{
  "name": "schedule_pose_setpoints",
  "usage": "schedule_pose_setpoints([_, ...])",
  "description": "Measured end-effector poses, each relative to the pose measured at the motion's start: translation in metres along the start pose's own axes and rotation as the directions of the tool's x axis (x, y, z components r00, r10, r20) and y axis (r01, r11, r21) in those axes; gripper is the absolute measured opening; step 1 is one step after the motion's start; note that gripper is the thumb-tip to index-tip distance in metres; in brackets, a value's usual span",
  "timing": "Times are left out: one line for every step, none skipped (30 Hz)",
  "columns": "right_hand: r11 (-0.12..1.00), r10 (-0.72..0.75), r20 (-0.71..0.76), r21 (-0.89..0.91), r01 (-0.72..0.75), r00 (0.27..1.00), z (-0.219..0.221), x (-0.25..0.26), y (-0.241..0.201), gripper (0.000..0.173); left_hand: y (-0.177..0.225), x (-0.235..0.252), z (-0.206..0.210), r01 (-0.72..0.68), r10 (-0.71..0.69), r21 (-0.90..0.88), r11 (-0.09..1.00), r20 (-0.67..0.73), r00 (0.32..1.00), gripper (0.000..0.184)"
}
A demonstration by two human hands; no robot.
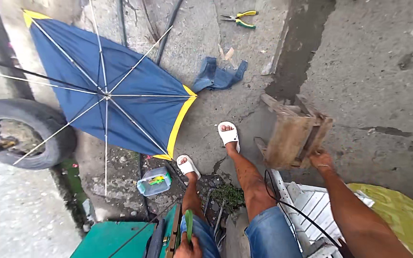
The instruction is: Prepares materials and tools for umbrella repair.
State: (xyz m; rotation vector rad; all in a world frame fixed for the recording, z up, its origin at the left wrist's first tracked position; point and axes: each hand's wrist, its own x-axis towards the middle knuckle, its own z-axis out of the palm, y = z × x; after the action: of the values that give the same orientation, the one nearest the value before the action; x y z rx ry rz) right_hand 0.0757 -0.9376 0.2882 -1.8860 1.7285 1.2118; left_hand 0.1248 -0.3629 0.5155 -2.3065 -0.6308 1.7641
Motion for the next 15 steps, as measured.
schedule_pose_setpoints([0.996, 0.046, 0.035, -0.08, -0.043, 0.998, -0.003, 0.001, 0.002, 0.057, -0.002, 0.001, 0.003, -0.006, 0.006, -0.006, 1.0, -0.034, 0.999, 0.049])
schedule_pose_setpoints([0.99, 0.076, 0.061, -0.127, -0.067, 0.995, -0.007, 0.0, 0.004, 0.053, -0.002, 0.001, 0.006, -0.008, 0.007, -0.012, 1.0, -0.061, 0.998, 0.047])
schedule_pose_setpoints([0.99, 0.078, 0.07, -0.12, -0.069, 0.995, -0.013, -0.004, 0.003, 0.048, 0.0, 0.001, 0.006, -0.003, 0.002, -0.016, 1.0, -0.06, 0.998, 0.046])
schedule_pose_setpoints([0.996, 0.059, 0.075, -0.077, -0.053, 0.995, -0.019, -0.011, 0.0, 0.044, 0.003, 0.001, 0.003, 0.008, -0.009, -0.019, 1.0, -0.042, 0.999, 0.046])
schedule_pose_setpoints([0.999, 0.028, 0.087, -0.032, -0.025, 0.996, -0.027, -0.022, -0.004, 0.044, 0.006, 0.0, 0.0, 0.014, -0.015, -0.03, 0.999, -0.044, 0.999, 0.047])
schedule_pose_setpoints([1.0, -0.024, 0.102, 0.008, 0.024, 0.994, -0.035, -0.035, -0.008, 0.046, 0.007, -0.003, -0.003, 0.012, -0.015, -0.042, 0.999, -0.059, 0.998, 0.048])
schedule_pose_setpoints([0.995, -0.098, 0.117, 0.019, 0.096, 0.988, -0.045, -0.05, -0.015, 0.048, 0.01, -0.008, -0.011, 0.009, -0.013, -0.059, 0.998, -0.069, 0.998, 0.049])
schedule_pose_setpoints([0.984, -0.171, 0.124, -0.019, 0.175, 0.977, -0.059, -0.067, -0.024, 0.049, 0.014, -0.015, -0.023, 0.005, -0.011, -0.083, 0.997, -0.081, 0.997, 0.05])
schedule_pose_setpoints([0.965, -0.236, 0.13, -0.086, 0.248, 0.963, -0.075, -0.085, -0.035, 0.049, 0.018, -0.027, -0.039, -0.004, -0.008, -0.129, 0.992, -0.098, 0.995, 0.051])
schedule_pose_setpoints([0.939, -0.29, 0.132, -0.151, 0.308, 0.948, -0.093, -0.104, -0.048, 0.048, 0.021, -0.041, -0.057, -0.022, -0.001, -0.192, 0.981, -0.119, 0.993, 0.052])
schedule_pose_setpoints([0.914, -0.332, 0.121, -0.205, 0.351, 0.936, -0.111, -0.12, -0.062, 0.047, 0.023, -0.056, -0.078, -0.047, 0.01, -0.252, 0.967, -0.145, 0.989, 0.052])
schedule_pose_setpoints([0.893, -0.364, 0.093, -0.247, 0.376, 0.927, -0.129, -0.135, -0.077, 0.046, 0.024, -0.071, -0.096, -0.073, 0.022, -0.299, 0.951, -0.169, 0.985, 0.052])
schedule_pose_setpoints([0.882, -0.382, 0.063, -0.273, 0.384, 0.922, -0.148, -0.15, -0.093, 0.046, 0.022, -0.084, -0.112, -0.099, 0.036, -0.335, 0.937, -0.19, 0.981, 0.052])
schedule_pose_setpoints([0.88, -0.396, 0.035, -0.273, 0.39, 0.918, -0.168, -0.164, -0.111, 0.046, 0.019, -0.093, -0.121, -0.124, 0.051, -0.358, 0.926, -0.207, 0.977, 0.052])
schedule_pose_setpoints([0.879, -0.413, 0.015, -0.256, 0.403, 0.911, -0.188, -0.177, -0.127, 0.046, 0.015, -0.1, -0.126, -0.144, 0.066, -0.381, 0.913, -0.21, 0.975, 0.051])
